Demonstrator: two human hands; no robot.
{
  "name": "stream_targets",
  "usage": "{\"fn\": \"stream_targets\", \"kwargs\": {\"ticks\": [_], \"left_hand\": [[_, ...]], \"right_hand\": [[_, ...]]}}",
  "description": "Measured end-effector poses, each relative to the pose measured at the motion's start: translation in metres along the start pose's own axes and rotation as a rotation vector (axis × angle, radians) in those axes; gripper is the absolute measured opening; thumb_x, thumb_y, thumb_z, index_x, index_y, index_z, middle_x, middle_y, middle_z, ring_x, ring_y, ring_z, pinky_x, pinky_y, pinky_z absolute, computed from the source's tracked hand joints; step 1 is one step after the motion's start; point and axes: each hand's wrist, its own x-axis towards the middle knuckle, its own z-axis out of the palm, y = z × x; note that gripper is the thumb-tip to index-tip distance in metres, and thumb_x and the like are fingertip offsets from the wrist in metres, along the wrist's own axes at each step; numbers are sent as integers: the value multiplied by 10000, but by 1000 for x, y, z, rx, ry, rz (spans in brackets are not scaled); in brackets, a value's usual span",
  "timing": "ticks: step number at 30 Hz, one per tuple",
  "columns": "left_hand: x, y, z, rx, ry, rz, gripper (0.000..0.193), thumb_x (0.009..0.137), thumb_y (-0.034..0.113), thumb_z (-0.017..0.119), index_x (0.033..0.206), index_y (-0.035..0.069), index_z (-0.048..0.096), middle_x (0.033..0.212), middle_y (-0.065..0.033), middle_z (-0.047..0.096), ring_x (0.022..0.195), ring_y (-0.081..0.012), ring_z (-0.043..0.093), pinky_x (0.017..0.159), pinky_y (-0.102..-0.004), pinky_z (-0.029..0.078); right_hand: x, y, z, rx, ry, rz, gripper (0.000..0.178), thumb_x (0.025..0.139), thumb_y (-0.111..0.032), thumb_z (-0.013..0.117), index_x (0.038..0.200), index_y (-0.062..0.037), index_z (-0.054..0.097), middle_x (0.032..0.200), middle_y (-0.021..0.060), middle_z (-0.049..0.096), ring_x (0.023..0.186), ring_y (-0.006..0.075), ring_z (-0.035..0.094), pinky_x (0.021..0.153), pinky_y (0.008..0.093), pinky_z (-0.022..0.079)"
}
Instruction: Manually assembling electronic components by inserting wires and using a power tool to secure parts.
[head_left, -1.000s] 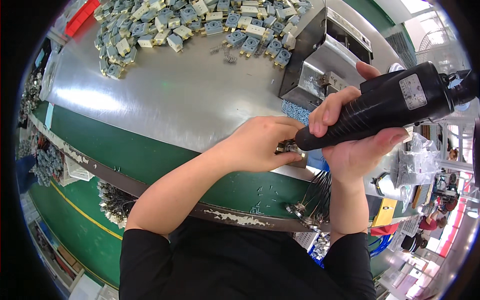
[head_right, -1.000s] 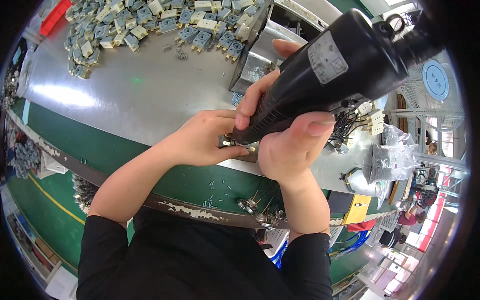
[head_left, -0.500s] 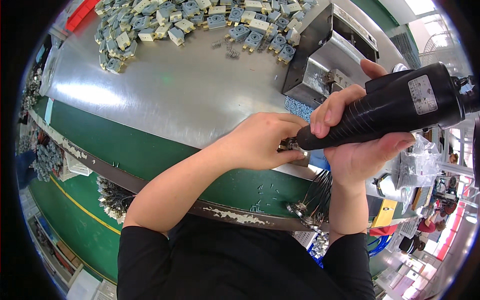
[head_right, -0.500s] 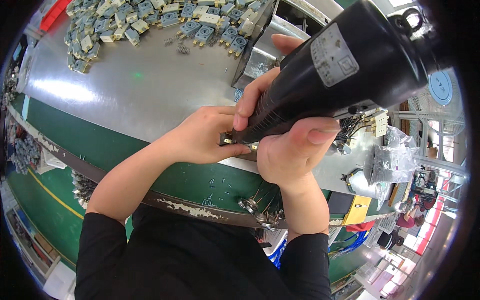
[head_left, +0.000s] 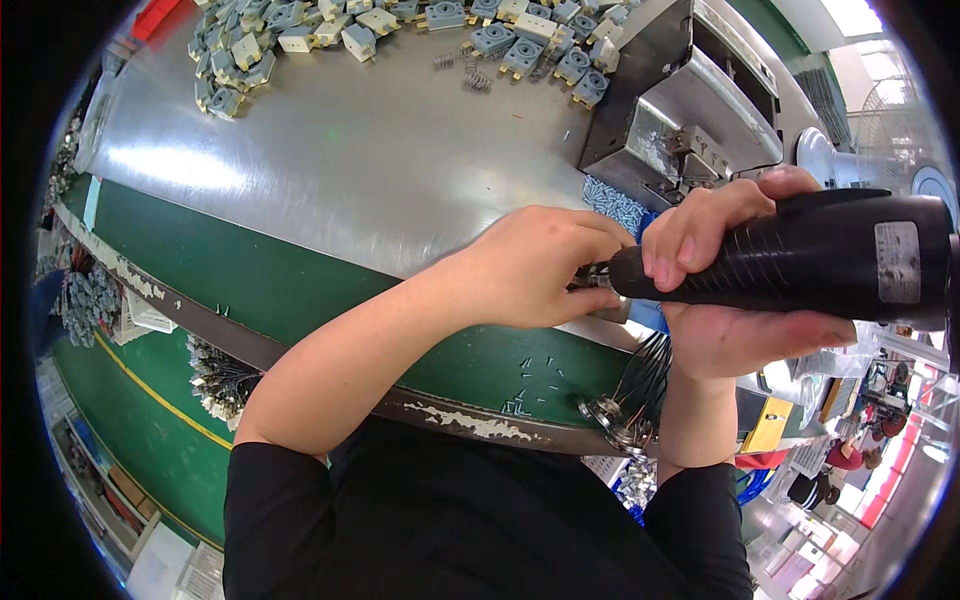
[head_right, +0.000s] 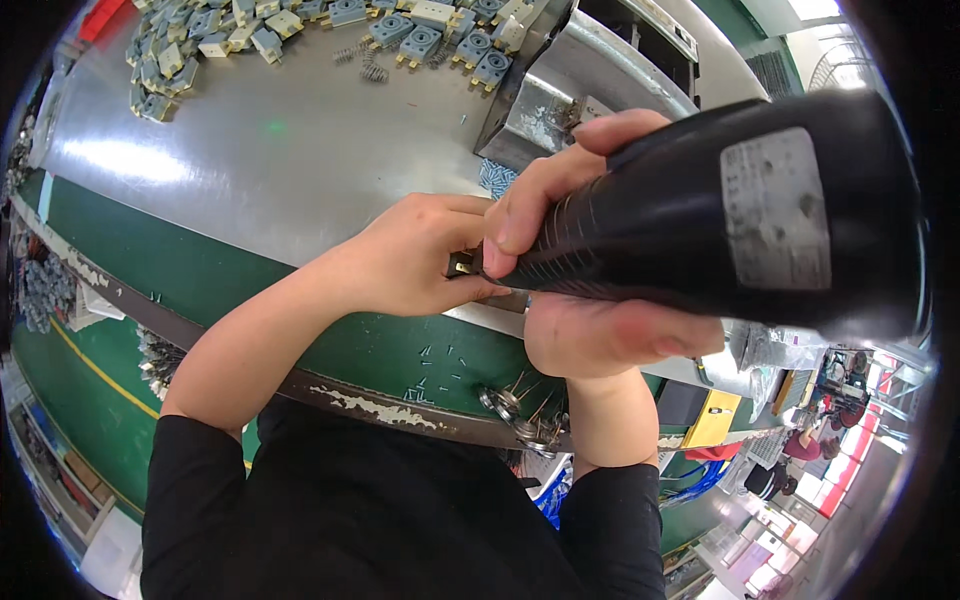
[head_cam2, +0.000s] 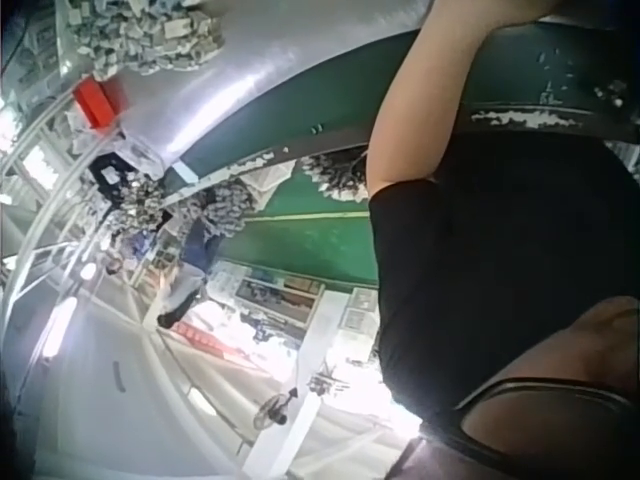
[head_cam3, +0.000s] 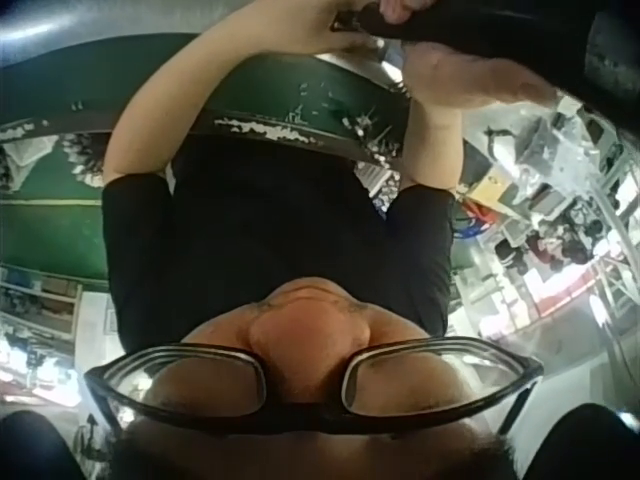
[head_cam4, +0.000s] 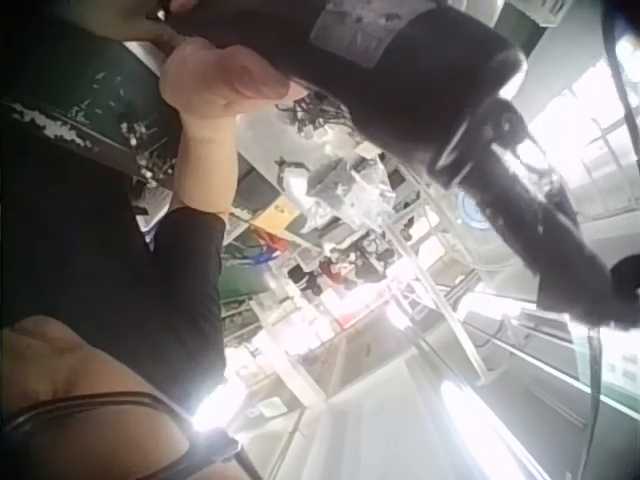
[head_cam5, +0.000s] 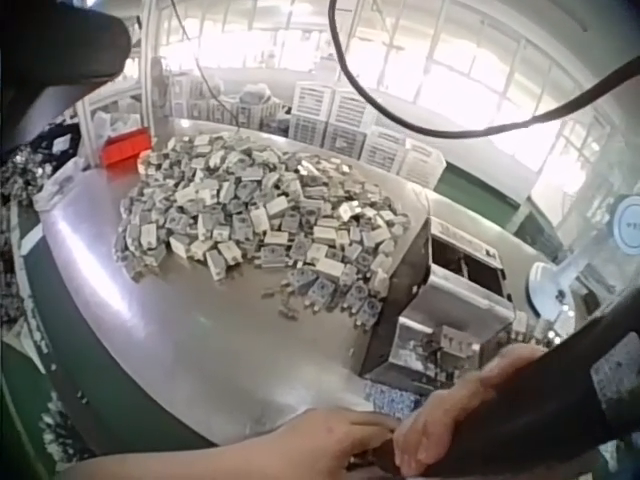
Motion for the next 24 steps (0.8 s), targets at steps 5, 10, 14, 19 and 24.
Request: {"fn": "stream_targets", "kwargs": {"ticks": [5, 10, 14, 19, 24], "left_hand": [[-1, -5, 2, -5, 23, 37, 309, 820, 220, 824, 1065, 44, 755, 1144, -75, 752, 936, -313, 724, 818, -402, 578], [0, -4, 1, -3, -15, -9, 318, 808, 225, 837, 1056, 45, 755, 1129, -73, 751, 911, -309, 725, 801, -396, 576], [0, -6, 2, 11, 4, 36, 305, 809, 222, 836, 1046, 47, 755, 1115, -69, 753, 887, -307, 727, 782, -393, 576], [0, -5, 2, 9, 5, 40, 302, 810, 220, 834, 1045, 50, 753, 1099, -76, 752, 900, -307, 723, 783, -402, 571], [-2, 3, -2, 2, -19, -10, 307, 815, 209, 827, 1068, 51, 753, 1109, -83, 746, 942, -307, 720, 810, -410, 573]], "right_hand": [[-1, 7, -2, 73, -60, -43, 1078, 761, -985, 483, 1351, -85, 429, 771, 50, 546, 580, 159, 541, 548, 320, 479], [-1, 12, -4, 107, -123, -78, 1070, 756, -987, 480, 1341, -92, 434, 769, 47, 545, 578, 152, 541, 544, 318, 476], [-3, 15, -5, 89, -136, -122, 1074, 755, -988, 474, 1341, -90, 436, 768, 45, 545, 573, 150, 539, 541, 319, 478], [-5, 13, 1, 91, -109, -110, 1073, 761, -990, 464, 1342, -88, 443, 765, 48, 548, 571, 154, 540, 547, 322, 485], [-5, 1, 8, -5, 63, 58, 1224, 749, -1014, 468, 1499, -52, 367, 763, 66, 564, 573, 181, 552, 561, 331, 490]]}}
